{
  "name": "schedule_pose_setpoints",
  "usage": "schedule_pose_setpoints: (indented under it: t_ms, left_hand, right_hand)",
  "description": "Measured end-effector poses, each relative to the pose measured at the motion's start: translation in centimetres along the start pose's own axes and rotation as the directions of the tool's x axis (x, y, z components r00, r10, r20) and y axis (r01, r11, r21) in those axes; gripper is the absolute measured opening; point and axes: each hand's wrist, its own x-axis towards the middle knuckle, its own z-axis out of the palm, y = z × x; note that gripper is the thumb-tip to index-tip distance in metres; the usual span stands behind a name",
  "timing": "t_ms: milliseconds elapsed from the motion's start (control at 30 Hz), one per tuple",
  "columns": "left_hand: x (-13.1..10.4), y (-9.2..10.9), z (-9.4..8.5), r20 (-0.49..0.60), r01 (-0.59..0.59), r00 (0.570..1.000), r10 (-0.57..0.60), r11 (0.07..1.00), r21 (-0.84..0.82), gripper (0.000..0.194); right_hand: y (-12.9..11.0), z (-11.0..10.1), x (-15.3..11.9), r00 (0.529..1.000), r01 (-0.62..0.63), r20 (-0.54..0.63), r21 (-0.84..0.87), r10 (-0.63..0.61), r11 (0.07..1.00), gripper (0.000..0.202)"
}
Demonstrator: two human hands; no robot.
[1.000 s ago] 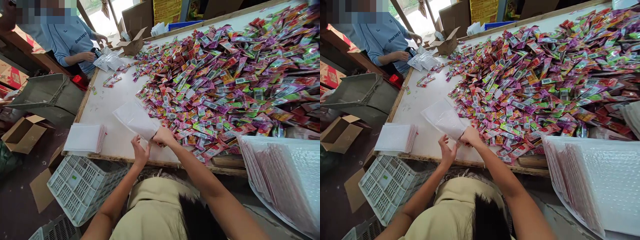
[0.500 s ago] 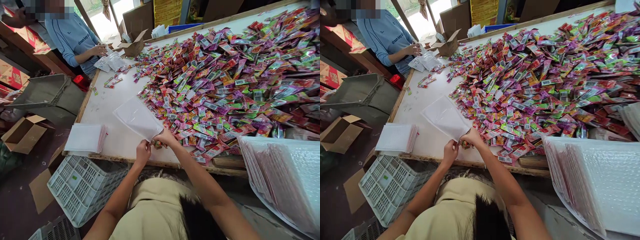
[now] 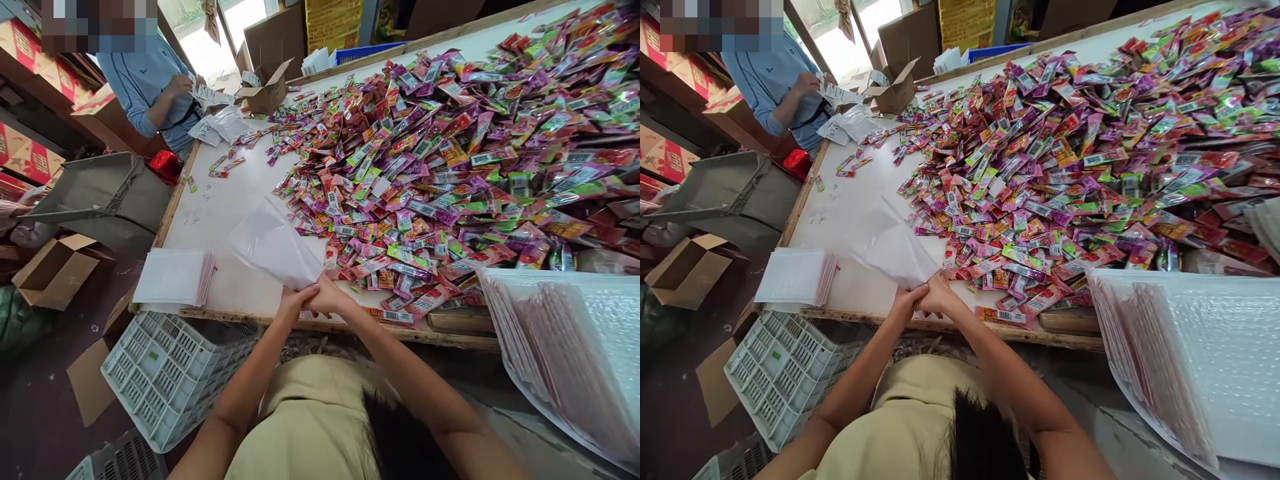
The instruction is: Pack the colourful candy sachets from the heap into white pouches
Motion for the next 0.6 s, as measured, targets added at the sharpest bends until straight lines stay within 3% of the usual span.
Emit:
schedule_pose_setpoints:
  t_ms: [67,100,200,300,433,533,600]
  left_hand:
    - [0.0,0.4,0.3,-0.1,-0.059,0.994,0.049,0.994,-0.09,0.039]
    - [0.0,0.7,0.4,-0.157,-0.087,0.985,0.065,0.986,-0.141,0.037]
    - [0.5,1.6,0.0,-0.218,-0.016,0.975,-0.04,0.968,-0.249,0.037]
    - [1.1,1.6,-0.4,-0.187,0.101,0.97,-0.157,0.956,-0.276,0.037]
    - [1.3,0.9,-0.7,-0.143,0.108,0.977,-0.159,0.944,-0.313,0.039]
    - [0.4,0.8,-1.1,-0.005,0.165,0.985,-0.173,0.944,-0.286,0.048]
    - [-0.6,0.9,-1.5,0.066,0.162,0.987,-0.149,0.949,-0.271,0.052]
  right_hand:
    - [0.4,-0.5,-0.4,0.992,0.11,0.053,0.061,-0.113,0.992,0.045]
    - [0.6,-0.8,-0.6,0.984,0.176,0.019,0.115,-0.179,0.978,0.052]
    - [1.2,-1.0,-1.2,0.922,0.364,-0.237,0.269,-0.305,0.892,0.06]
    - [1.9,0.7,-1.5,0.85,0.46,-0.424,0.31,-0.313,0.832,0.06]
    - [2.8,3.2,-1.1,0.766,0.498,-0.516,0.1,-0.383,0.862,0.076]
    - [3.4,2.9,-0.2,0.721,0.502,-0.599,0.106,-0.348,0.859,0.06]
    - [3.6,2.1,0.3,0.725,0.498,-0.626,0.19,-0.286,0.846,0.05]
